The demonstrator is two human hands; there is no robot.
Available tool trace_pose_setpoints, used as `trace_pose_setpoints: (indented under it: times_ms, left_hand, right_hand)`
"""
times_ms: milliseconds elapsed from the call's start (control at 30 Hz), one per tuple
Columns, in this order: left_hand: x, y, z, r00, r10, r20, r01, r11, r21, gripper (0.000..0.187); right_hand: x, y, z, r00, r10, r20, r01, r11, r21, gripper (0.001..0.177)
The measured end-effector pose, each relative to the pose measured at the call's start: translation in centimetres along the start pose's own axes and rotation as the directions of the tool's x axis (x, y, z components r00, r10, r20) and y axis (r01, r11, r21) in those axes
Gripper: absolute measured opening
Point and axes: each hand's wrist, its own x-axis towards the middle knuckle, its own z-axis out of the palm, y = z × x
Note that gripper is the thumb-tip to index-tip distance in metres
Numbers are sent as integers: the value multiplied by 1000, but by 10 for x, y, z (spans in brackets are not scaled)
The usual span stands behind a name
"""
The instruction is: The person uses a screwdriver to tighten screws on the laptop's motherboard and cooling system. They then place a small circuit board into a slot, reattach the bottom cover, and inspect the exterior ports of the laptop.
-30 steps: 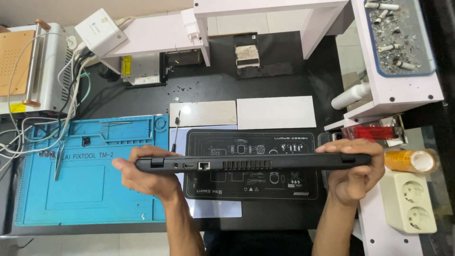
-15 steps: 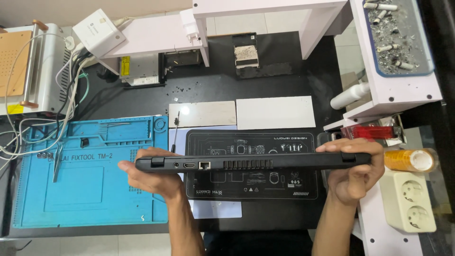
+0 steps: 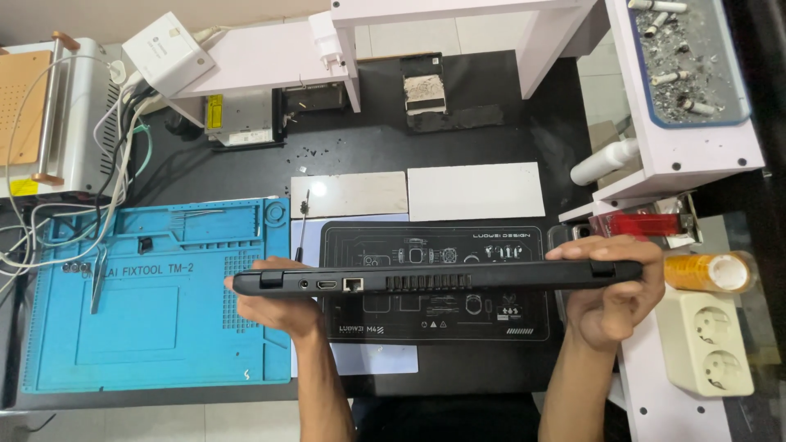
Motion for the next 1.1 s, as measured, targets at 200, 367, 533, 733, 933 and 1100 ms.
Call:
trace_pose_setpoints:
  times_ms: [200,367,533,733,933,1100]
  left_hand:
    - [-22,-13,4,988,-125,87,135,984,-115,34]
    - [-48,-18,5,939,-277,202,329,895,-301,16]
    - [-97,-32,10,706,-565,426,705,511,-492,50]
    - [-138,-56,25,830,-513,219,554,805,-215,51]
    - [-14,-16,-9,618,-679,396,780,464,-420,52]
    - [104,12,-45,779,-444,442,615,679,-402,64]
  right_hand:
    - [1,-1,3,1000,-15,-3,15,1000,-3,49]
    - [-3,1,-1,1000,-2,-7,3,1000,25,49]
    - [1,1,1,1000,5,-11,-4,999,39,48]
    - [5,-1,7,1000,-19,-10,19,999,-40,47]
    - [-1,1,12,994,-9,-111,6,1000,-26,48]
    - [-16,18,8,990,11,-137,-17,999,-44,52]
